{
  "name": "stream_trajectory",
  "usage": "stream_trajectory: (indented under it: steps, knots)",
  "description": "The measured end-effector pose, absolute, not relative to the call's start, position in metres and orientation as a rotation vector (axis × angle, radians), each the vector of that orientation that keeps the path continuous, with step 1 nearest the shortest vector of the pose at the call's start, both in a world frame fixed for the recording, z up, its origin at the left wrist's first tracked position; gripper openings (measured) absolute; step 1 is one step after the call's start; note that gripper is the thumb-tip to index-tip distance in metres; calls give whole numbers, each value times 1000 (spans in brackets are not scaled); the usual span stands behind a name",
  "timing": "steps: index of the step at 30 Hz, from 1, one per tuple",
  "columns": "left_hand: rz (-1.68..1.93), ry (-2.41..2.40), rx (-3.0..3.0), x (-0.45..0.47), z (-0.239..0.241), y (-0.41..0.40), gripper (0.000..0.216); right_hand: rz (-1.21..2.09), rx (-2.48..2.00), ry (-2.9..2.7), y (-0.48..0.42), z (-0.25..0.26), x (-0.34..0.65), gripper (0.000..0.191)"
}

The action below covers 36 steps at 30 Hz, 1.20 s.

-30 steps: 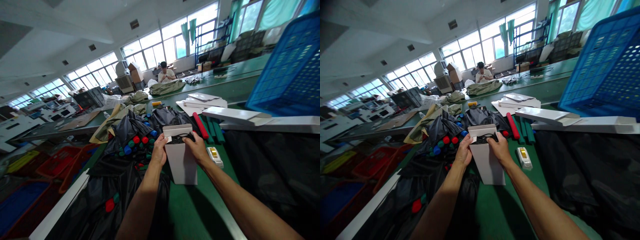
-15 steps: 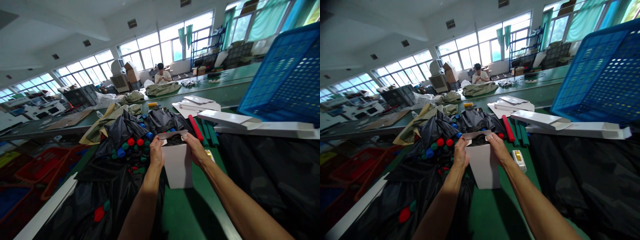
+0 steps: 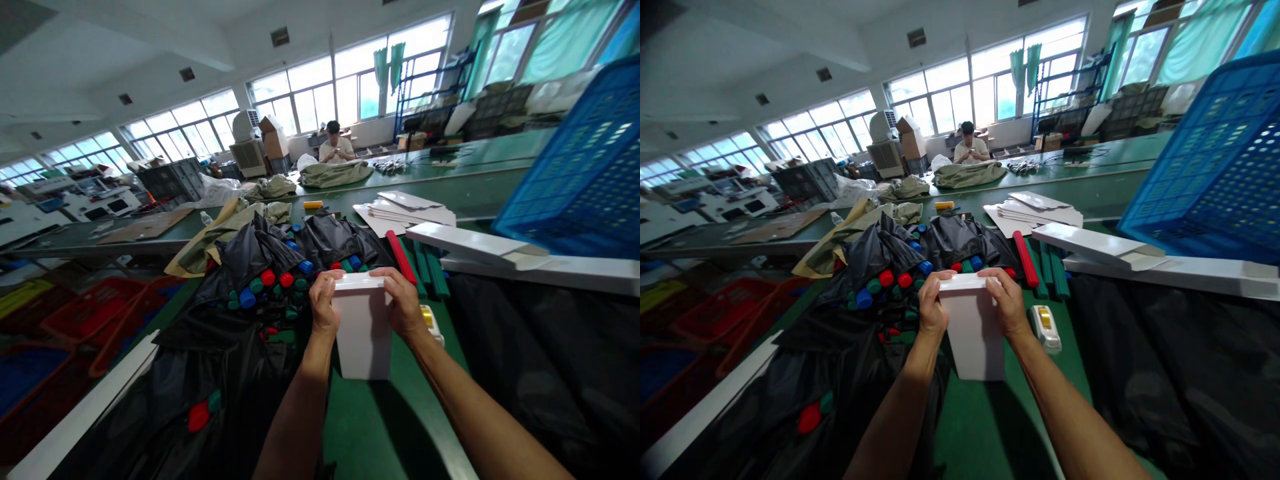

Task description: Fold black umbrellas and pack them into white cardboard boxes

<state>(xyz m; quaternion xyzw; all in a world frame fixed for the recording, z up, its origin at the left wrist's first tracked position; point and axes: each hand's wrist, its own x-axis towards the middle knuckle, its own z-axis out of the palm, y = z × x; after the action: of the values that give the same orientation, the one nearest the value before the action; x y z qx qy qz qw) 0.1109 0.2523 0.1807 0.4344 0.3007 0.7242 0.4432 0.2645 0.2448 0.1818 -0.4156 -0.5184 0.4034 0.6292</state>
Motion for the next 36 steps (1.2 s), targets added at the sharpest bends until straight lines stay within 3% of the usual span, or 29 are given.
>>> stream_trajectory:
  steps: [4, 25, 36]
  knots:
    - [1771, 775, 1210, 109, 175, 249, 24, 860, -988, -1242, 243, 179, 263, 28]
    - [1745, 883, 1242, 105, 177, 250, 32, 922, -1059, -1078, 246, 180, 258, 30]
    - [1651, 927, 1339, 100, 181, 255, 25, 880, -1037, -1068, 251, 175, 260, 27]
